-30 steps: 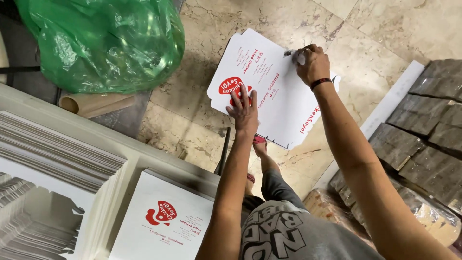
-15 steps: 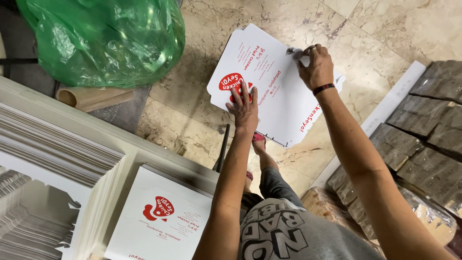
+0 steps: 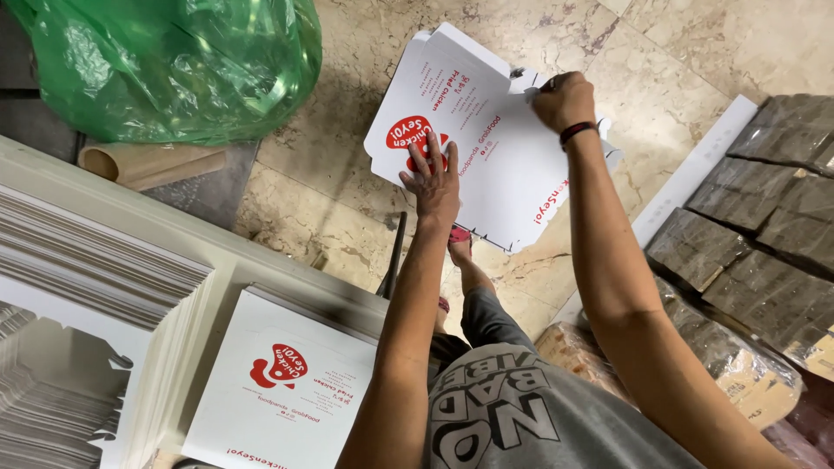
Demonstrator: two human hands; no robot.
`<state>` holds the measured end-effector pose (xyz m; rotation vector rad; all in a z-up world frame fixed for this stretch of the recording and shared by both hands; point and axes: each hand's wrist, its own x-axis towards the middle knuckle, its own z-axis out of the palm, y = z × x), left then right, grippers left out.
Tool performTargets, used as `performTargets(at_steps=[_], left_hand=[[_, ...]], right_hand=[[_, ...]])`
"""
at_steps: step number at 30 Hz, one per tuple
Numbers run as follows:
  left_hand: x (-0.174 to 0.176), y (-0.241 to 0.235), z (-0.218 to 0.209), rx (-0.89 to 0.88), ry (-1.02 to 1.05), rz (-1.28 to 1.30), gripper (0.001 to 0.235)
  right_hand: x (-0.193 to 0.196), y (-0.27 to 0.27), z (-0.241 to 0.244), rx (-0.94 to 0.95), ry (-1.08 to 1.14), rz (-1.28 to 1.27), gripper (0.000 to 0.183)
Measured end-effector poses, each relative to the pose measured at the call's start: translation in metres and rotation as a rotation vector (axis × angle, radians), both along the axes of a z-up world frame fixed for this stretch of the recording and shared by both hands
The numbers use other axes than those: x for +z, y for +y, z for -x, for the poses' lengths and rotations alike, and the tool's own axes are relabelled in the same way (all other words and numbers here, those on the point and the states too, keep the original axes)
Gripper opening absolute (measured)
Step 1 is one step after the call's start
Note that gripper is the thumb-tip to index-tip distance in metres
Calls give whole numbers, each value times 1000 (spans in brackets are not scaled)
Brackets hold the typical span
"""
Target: Punching out perforated shapes from cardboard sheets and stacking the finished pieces in a factory setting.
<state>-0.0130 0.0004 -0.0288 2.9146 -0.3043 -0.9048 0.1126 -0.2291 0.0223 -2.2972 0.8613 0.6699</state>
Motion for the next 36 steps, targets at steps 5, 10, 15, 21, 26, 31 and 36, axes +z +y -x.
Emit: performTargets(at_steps=[5, 10, 15, 21, 26, 31, 36], left_hand=[[-1, 0, -2, 3, 15, 10, 94], [1, 1, -1, 4, 7, 14, 95], [1, 0, -1, 13, 4, 42, 98], [2, 0, -4, 29, 51, 37, 101], [1, 0, -4, 51, 92, 96, 106], [0, 0, -1, 51, 48, 96, 102], [6, -2, -5, 57, 147, 87, 99]], right_hand=[[98, 7, -17, -149, 257, -304, 19], [78, -1, -29, -137, 398, -271, 23], [90, 6, -26, -113, 430, -284, 12], [38, -13, -26, -232, 451, -627, 12], [99, 8, -28, -41, 542, -854, 32], [113, 8, -15, 186, 460, -798, 25], [106, 12, 12, 182, 379, -828, 38]])
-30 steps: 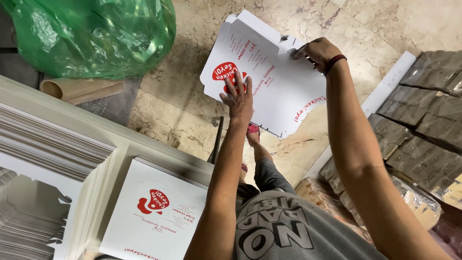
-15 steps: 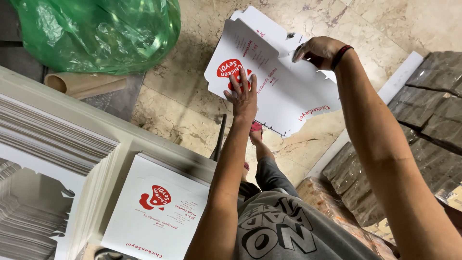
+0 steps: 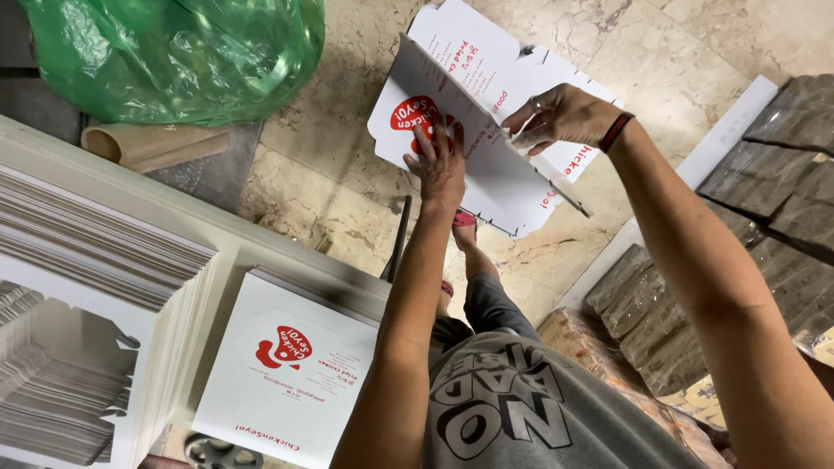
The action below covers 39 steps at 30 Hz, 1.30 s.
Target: Punching out perforated shapes from cardboard sheets and stacking the finished pieces in a factory setting.
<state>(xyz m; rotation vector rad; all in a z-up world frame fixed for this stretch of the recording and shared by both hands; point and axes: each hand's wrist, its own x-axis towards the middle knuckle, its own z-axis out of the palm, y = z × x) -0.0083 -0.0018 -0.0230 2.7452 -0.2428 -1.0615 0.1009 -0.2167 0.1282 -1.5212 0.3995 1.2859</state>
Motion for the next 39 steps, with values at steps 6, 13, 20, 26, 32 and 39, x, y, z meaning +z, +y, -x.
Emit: performTargets(at_steps=[6, 13, 20, 26, 32, 39], left_hand=[[-4, 0, 4, -48, -30, -54, 108], [-6, 0, 2, -30, -15, -54, 110], [-4, -1, 1, -19, -9, -45, 111], [-1, -3, 6, -42, -109, -97, 109], [11, -2, 3, 5, -110, -61, 111], [0, 1, 0, -92, -165, -138, 96]], right_hand=[[-21, 0, 25, 78, -414, -67, 32], [-23, 13, 37, 300, -936, -39, 21], [-32, 12, 52, 249, -1344, 78, 10], [-54, 14, 67, -99, -1047, 90, 14], [-74, 3, 62, -434, -749, 93, 13], [-127, -113, 2, -705, -764, 315, 9]])
